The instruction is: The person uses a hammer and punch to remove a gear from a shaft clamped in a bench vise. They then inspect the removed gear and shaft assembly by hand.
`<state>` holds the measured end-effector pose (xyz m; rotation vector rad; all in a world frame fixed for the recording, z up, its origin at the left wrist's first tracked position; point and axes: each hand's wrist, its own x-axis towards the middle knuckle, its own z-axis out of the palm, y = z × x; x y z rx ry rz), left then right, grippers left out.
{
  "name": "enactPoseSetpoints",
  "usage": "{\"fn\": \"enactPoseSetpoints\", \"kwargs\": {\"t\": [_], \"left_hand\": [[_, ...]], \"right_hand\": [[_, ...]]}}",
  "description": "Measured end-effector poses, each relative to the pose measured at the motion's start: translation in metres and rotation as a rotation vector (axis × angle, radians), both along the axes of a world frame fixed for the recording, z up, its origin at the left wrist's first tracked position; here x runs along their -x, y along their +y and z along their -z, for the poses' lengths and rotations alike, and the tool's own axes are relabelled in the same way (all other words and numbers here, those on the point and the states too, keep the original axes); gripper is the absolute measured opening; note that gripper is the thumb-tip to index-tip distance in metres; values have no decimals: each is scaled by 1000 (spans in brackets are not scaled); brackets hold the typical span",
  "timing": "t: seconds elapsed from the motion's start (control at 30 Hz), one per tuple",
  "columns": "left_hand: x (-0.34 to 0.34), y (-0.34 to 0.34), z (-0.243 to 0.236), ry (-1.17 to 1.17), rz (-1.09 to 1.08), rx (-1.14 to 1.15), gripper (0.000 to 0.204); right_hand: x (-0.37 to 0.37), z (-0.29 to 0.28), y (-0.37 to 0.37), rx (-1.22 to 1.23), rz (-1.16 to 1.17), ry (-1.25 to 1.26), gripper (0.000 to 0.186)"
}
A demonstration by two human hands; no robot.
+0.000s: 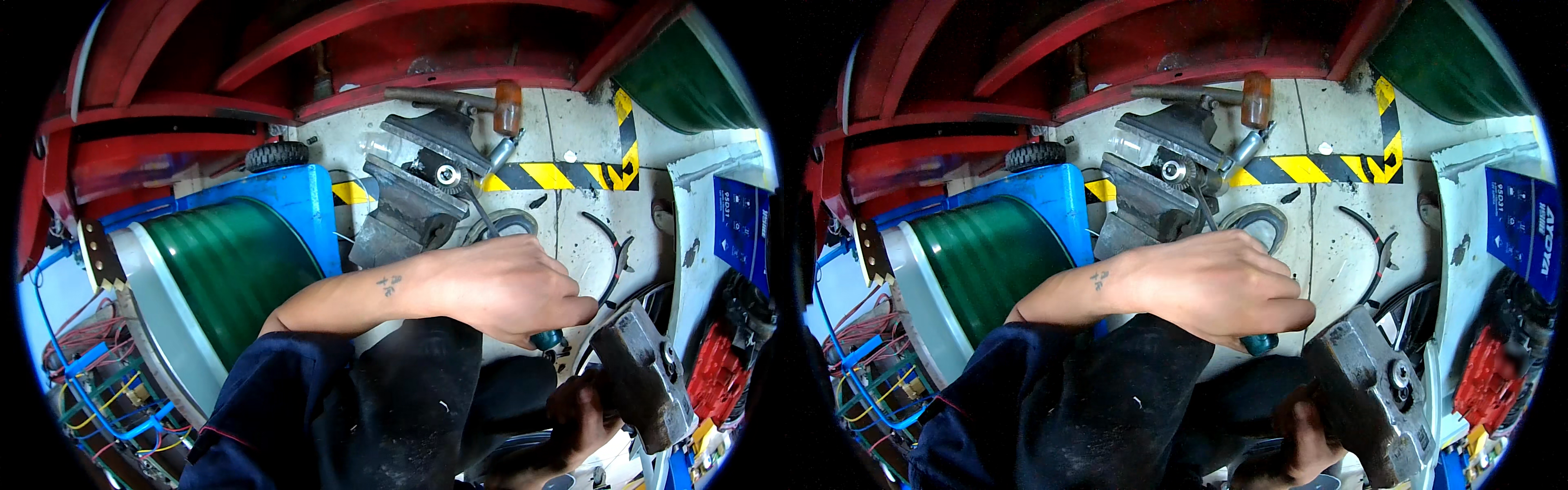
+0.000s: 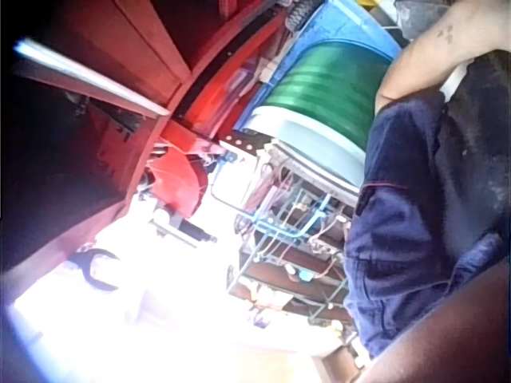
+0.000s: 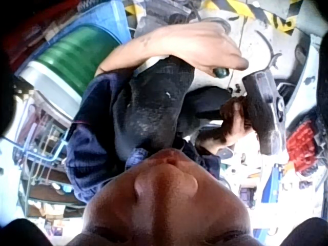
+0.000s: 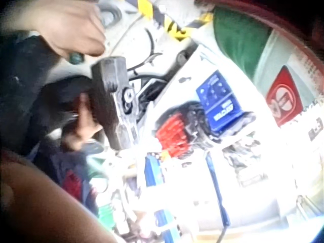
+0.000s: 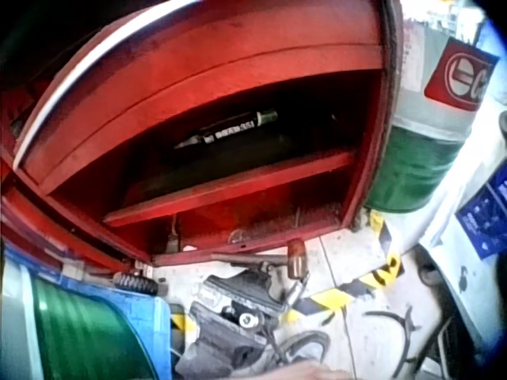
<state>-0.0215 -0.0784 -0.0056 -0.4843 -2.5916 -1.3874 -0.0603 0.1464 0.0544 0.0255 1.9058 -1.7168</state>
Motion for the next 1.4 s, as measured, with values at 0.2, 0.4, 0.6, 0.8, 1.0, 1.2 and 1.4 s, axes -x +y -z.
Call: {"fn": "enactPoseSetpoints", "kwargs": {"t": [0.2,0.4,0.6,0.8,1.0,1.2,1.4], "left_hand": [[-8,2,2,5,-6,63,43],[-1,5,5,196,-123,180,32],[1,0,10,246,-235,156,38],[-1,2,8,289,-264,122,39],[-2,2,14,301,-277,126,39],[-3,3,15,420,-297,23,25],[-3,2,9,320,-333,124,36]], "right_hand": [[-6,4,0,-38,63,-23,22],[-3,1,2,-12,49,-81,25],[-4,1,-2,-30,63,-25,25],[-2,4,0,-21,44,-53,24],[-2,2,-2,-10,45,-73,22],[-6,6,0,-23,53,-25,23],[-5,3,-5,15,52,-42,27]]}}
